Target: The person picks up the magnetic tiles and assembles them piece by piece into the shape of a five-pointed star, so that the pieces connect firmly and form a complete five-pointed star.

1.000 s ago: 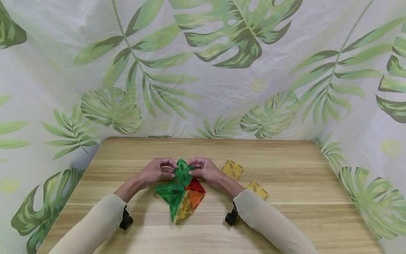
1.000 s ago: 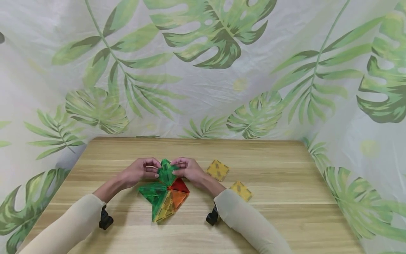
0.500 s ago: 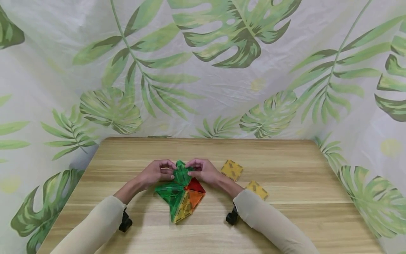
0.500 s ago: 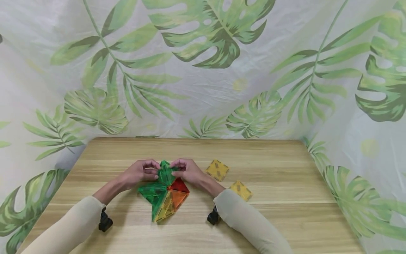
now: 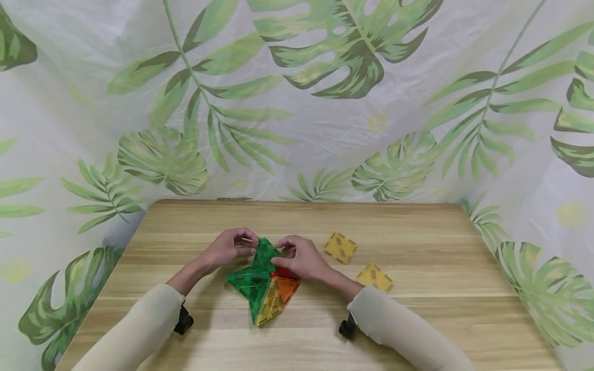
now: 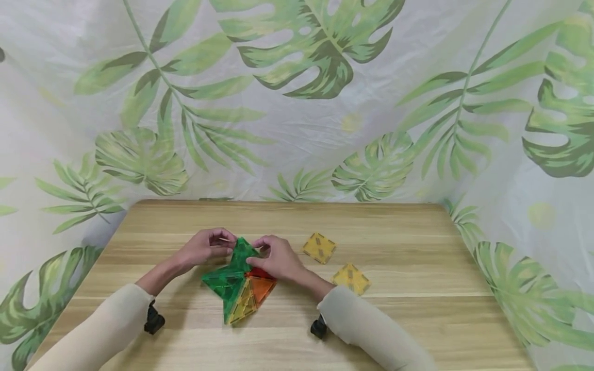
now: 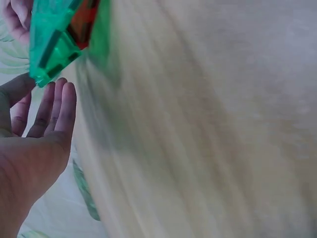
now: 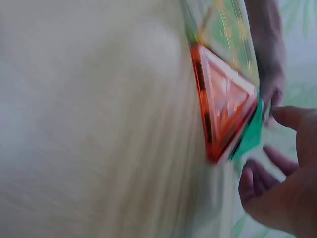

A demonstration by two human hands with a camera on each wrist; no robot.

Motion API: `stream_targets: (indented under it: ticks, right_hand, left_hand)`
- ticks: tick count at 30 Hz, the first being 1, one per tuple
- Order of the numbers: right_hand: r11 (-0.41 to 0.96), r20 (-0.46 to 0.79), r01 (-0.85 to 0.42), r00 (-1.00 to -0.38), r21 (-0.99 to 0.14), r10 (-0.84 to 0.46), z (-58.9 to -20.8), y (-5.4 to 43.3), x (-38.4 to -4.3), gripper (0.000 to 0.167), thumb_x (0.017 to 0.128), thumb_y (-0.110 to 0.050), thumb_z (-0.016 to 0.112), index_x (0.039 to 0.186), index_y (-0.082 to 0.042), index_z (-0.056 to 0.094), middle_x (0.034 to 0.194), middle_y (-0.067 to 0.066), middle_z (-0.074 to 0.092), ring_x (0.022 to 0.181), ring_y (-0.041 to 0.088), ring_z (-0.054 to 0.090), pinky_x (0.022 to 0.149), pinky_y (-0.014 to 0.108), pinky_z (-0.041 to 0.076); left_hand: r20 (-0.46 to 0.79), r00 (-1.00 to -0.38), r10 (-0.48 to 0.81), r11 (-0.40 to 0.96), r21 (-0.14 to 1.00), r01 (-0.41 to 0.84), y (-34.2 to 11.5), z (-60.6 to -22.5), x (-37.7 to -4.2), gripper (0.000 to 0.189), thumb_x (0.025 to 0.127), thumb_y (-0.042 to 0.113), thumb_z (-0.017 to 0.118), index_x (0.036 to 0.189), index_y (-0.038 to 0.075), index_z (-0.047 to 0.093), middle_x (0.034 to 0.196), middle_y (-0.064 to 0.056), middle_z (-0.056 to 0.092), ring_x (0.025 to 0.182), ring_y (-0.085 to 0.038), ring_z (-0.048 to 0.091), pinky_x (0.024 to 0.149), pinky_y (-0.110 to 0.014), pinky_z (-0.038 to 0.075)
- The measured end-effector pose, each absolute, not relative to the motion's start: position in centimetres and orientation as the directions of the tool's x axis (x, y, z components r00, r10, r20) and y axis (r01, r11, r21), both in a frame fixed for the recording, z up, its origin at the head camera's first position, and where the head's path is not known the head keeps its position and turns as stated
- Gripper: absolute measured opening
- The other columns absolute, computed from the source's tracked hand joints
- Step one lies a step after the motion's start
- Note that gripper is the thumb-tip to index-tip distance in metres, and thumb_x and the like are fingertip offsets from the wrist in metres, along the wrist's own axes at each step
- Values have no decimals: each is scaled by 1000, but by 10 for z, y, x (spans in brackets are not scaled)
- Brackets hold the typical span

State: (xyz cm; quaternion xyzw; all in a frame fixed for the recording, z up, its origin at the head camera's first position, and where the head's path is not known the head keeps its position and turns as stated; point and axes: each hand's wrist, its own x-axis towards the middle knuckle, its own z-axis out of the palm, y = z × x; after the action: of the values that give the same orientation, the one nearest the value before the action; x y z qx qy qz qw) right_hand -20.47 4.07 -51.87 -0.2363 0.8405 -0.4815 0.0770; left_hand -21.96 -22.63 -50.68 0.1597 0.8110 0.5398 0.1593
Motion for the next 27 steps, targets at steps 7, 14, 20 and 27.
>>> stream_targets:
  ticks: [7,14,20,27]
  right_hand:
    - [572,153,-440,-864,-692,-480,-505,40,-164,58,86,-48,87,123,-5,73,117,7,71,104,20,65,87,29,55]
    - [692,124,-459,-870,-557,-478,-505,32,-137,81,84,-64,82,136,-3,66,126,7,60,112,20,56,94,32,54]
    - [729,150,-467,-876,-501,-459,-511,31,-131,86,83,-69,80,138,-5,65,119,5,60,105,18,53,87,31,52]
    - [730,118,-468,-870,-497,-478,-508,38,-134,80,83,-62,83,137,-5,66,125,6,63,112,20,58,94,37,54]
  left_hand:
    - [-23,-886,462,404,895,187,-214,-494,-227,29,104,8,68,130,-2,66,143,-21,62,137,-41,57,104,-48,56]
    - [-2,-856,518,426,868,255,-205,-494,-233,25,104,8,68,127,-2,69,135,-17,67,129,-36,62,106,-50,54]
    - [5,-838,545,454,839,301,-203,-495,-233,19,101,3,70,120,-2,73,121,-16,73,114,-30,68,102,-49,56]
    - [30,-831,556,491,795,357,-207,-496,-232,14,100,4,72,113,1,77,114,-12,77,110,-28,72,96,-41,60]
